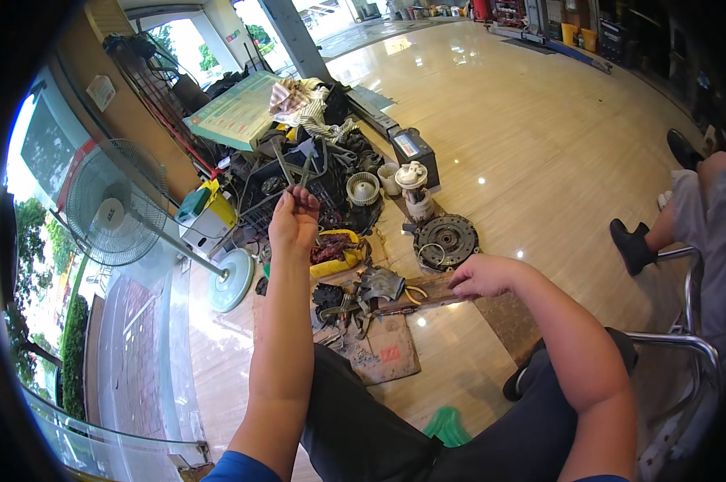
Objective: The person sits on the floor and repeatedly handles small mechanical components, including a clutch plate and a small metal rod, using both hands. They pick up, rotate, and place down the parts multiple times without using tools.
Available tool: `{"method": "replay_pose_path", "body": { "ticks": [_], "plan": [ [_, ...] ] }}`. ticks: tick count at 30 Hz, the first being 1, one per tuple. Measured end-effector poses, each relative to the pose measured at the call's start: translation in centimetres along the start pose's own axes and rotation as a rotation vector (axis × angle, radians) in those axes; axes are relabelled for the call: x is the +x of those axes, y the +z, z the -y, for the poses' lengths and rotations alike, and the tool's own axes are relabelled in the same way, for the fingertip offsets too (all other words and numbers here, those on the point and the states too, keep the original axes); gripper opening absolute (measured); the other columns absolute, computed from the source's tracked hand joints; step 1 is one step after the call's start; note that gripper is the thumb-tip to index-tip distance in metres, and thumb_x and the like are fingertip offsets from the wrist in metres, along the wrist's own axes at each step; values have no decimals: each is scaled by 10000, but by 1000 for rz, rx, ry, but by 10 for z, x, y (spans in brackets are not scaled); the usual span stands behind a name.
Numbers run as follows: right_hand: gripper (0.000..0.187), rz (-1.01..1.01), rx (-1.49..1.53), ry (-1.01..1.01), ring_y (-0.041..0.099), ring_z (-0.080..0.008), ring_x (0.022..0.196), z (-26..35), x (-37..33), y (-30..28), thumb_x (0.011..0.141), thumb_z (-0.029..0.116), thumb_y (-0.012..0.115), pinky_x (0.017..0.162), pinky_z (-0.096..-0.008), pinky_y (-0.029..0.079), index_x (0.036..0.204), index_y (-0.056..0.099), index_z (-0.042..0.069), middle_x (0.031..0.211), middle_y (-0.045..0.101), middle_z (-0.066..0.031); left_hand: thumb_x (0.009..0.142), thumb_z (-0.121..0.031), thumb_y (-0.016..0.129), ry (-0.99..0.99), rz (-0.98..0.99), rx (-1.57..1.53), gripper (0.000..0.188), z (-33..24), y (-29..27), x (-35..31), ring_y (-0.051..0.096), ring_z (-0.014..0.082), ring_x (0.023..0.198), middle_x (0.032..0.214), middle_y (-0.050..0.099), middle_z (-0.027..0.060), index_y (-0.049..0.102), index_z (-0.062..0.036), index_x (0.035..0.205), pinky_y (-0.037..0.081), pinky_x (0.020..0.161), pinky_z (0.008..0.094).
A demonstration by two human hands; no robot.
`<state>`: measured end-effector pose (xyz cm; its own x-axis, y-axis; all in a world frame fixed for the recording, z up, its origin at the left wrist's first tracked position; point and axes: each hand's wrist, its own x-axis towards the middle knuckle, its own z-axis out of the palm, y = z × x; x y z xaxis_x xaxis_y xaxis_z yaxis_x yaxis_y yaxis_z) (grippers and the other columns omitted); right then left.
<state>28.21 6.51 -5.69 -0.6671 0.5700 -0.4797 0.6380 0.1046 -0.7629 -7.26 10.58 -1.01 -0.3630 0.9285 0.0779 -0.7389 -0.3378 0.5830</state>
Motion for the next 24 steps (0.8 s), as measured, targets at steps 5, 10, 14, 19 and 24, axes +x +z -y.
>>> {"method": "replay_pose_path", "body": {
  "ticks": [5,10,14,19,24],
  "plan": [
    [619,-242,-383,-156,607,-315,1058,15,-4,-10,810,326,726,917,-350,483,1308,526,18,1161,626,-207,1008,-170,473,-75,82,78,191,21,25,-21,640,257,921,985,640,111,561,-9,1060,551,852,411],
    [618,-350,-275,-330,572,-324,1157,39,6,-15,816,278,712,957,-349,459,1330,498,8,1269,568,-238,996,-162,497,-175,202,102,183,45,41,-40,651,280,955,1013,656,129,577,-4,1041,538,895,434],
    [495,-571,64,-376,633,-299,1061,56,41,-5,832,213,688,897,-352,495,1259,554,-1,1144,639,-221,993,-150,486,-226,321,154,178,60,42,-51,660,280,941,994,666,128,585,-6,1029,525,923,436],
    [277,-698,431,-661,645,-161,764,67,74,12,905,165,646,692,-314,520,1123,600,0,917,690,-82,990,-147,490,-333,465,179,198,81,47,-64,667,275,897,993,674,143,606,9,1026,545,849,403],
    [141,-495,758,-399,626,-112,692,97,57,12,914,97,629,597,-259,509,1030,588,27,888,651,-41,985,-127,513,-334,293,139,181,78,43,-72,669,247,897,983,680,132,611,10,1049,555,808,370]
  ]
}}
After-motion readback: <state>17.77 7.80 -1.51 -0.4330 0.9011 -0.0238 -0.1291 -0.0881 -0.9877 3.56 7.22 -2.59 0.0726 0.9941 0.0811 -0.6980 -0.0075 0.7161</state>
